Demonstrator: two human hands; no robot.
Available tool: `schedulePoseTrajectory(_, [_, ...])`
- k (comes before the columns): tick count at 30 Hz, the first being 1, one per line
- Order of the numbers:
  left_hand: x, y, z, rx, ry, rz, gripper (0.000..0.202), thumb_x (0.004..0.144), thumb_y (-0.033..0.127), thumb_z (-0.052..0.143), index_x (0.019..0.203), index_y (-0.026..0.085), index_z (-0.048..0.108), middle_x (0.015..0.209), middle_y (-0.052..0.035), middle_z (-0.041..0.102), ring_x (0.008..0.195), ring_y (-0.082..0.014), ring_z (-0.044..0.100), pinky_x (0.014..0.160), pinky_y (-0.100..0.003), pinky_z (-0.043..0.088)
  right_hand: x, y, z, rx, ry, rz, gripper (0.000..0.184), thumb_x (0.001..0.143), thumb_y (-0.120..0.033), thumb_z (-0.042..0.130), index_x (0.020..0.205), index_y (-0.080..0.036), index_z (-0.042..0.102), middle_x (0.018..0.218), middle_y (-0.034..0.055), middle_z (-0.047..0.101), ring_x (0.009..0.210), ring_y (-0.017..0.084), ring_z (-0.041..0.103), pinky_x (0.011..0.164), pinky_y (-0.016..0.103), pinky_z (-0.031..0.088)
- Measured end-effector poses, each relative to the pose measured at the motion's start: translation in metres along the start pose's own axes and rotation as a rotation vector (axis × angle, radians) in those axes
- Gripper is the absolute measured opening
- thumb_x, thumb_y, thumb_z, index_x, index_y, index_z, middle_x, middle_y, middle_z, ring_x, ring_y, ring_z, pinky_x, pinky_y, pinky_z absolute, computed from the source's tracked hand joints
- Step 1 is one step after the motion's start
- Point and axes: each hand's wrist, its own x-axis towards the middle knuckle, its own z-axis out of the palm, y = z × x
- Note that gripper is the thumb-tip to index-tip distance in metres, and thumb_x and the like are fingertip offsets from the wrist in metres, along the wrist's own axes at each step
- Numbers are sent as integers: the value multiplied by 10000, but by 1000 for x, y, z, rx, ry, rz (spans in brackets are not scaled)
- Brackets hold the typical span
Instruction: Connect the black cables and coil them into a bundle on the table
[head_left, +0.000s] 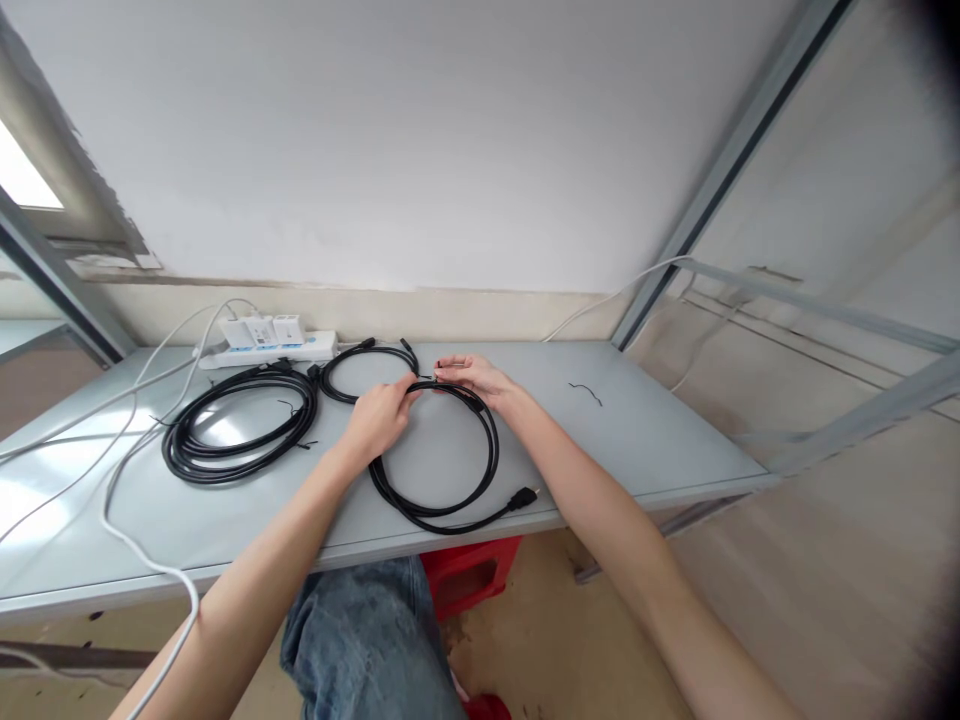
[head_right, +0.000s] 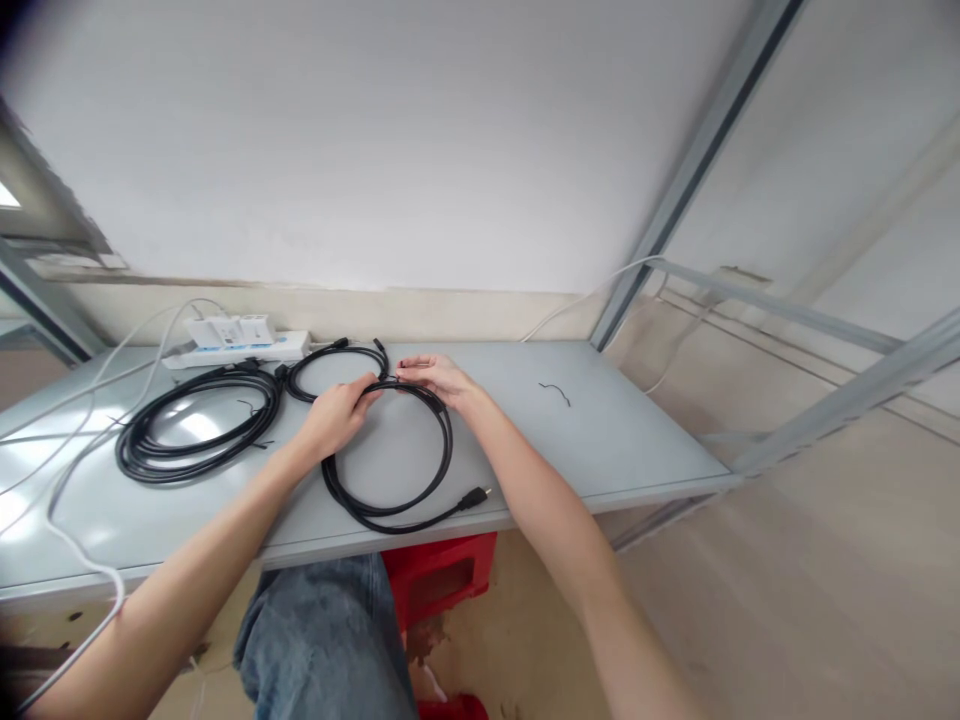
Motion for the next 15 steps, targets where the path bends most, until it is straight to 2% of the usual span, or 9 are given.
schedulePoseTrajectory(3, [0,-1,0,24,-8,1,323,1074,374,341,1202,234,603,932,-104,758,912,-307,716,738,-336,435,2,1,0,8,28,10,249,708,-35,886,821,-132,686,746,39,776,678,140,746,747,263,663])
schedulePoseTrajectory(10, [-1,-1,4,16,-16,-13,324,1062,363,359,1188,218,621,930,-122,756,895,-319,707,748,-350,440,7,4,0,-74,187,58,308,687,-12,898,829,-139,656,726,45,771,581,114,703,583,187,606])
schedulePoseTrajectory(13, [2,-6,6,-90,57,-43,271,1039,346,406,1105,222,639,879,-100,732,857,-293,685,750,-341,432,4,3,-1,-102,152,-8,354,733,-83,905,978,-149,658,778,54,783,651,144,737,613,212,613])
schedulePoseTrajectory(15, [5,-12,5,-202,167,-75,238,1024,338,431,1018,219,637,799,-73,690,800,-266,652,740,-332,425,1,-2,-3,-124,99,-57,352,832,-221,871,1092,-168,639,834,60,790,701,175,759,650,263,631])
